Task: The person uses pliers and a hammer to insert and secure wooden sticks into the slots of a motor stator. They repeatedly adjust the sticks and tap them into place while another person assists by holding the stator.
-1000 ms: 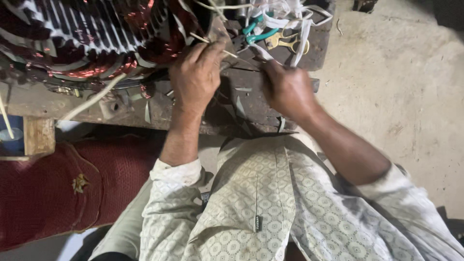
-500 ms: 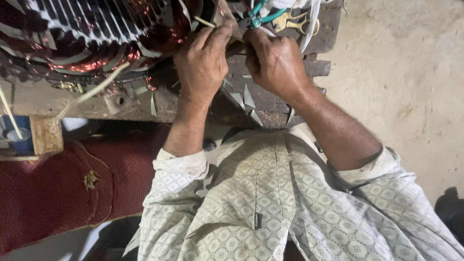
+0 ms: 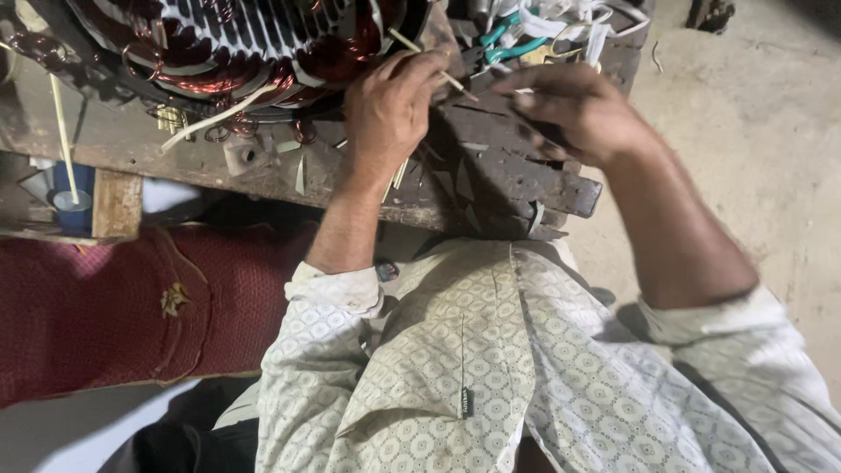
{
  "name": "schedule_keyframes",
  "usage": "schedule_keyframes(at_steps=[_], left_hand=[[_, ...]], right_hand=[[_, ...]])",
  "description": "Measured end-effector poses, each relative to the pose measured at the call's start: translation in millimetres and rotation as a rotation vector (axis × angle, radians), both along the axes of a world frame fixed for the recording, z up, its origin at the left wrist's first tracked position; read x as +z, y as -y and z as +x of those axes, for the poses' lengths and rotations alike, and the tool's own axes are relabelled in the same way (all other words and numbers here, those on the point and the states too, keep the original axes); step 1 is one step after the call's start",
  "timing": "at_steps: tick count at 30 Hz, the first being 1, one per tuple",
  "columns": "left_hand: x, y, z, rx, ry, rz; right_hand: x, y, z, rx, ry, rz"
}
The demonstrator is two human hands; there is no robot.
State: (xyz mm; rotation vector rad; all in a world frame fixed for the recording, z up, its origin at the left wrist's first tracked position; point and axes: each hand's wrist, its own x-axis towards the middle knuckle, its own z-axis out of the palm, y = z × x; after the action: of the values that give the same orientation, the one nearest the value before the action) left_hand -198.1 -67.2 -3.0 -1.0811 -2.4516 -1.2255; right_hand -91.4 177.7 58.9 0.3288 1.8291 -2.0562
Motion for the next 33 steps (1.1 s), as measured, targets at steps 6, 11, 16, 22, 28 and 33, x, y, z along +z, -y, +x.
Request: schedule_keyframes(at_steps=[6, 11, 16, 22, 28, 33], left_hand=[[8, -1, 5, 0.014, 0.048, -0.029], [13, 0, 4, -0.083, 0.130, -0.009], [15, -5, 1, -0.014, 0.017, -0.068], [19, -7, 3, -0.047, 0.197, 0.043], [30, -11, 1, -0.057, 0.257, 0.118], [33, -10, 2, -0.022, 0.236, 0.112]], right_hand=[[-13, 17, -50, 0.127, 0.077, -0.081], [-18, 19, -47, 0.205, 0.106, -0.167], [-32, -12, -4, 0.386, 0.272, 0.157], [-67, -53, 5, 0.286, -0.234, 0.133], [-76, -11, -38, 0.116, -0.921, 0.939], [-46, 11, -55, 0.027, -1.278, 1.103]])
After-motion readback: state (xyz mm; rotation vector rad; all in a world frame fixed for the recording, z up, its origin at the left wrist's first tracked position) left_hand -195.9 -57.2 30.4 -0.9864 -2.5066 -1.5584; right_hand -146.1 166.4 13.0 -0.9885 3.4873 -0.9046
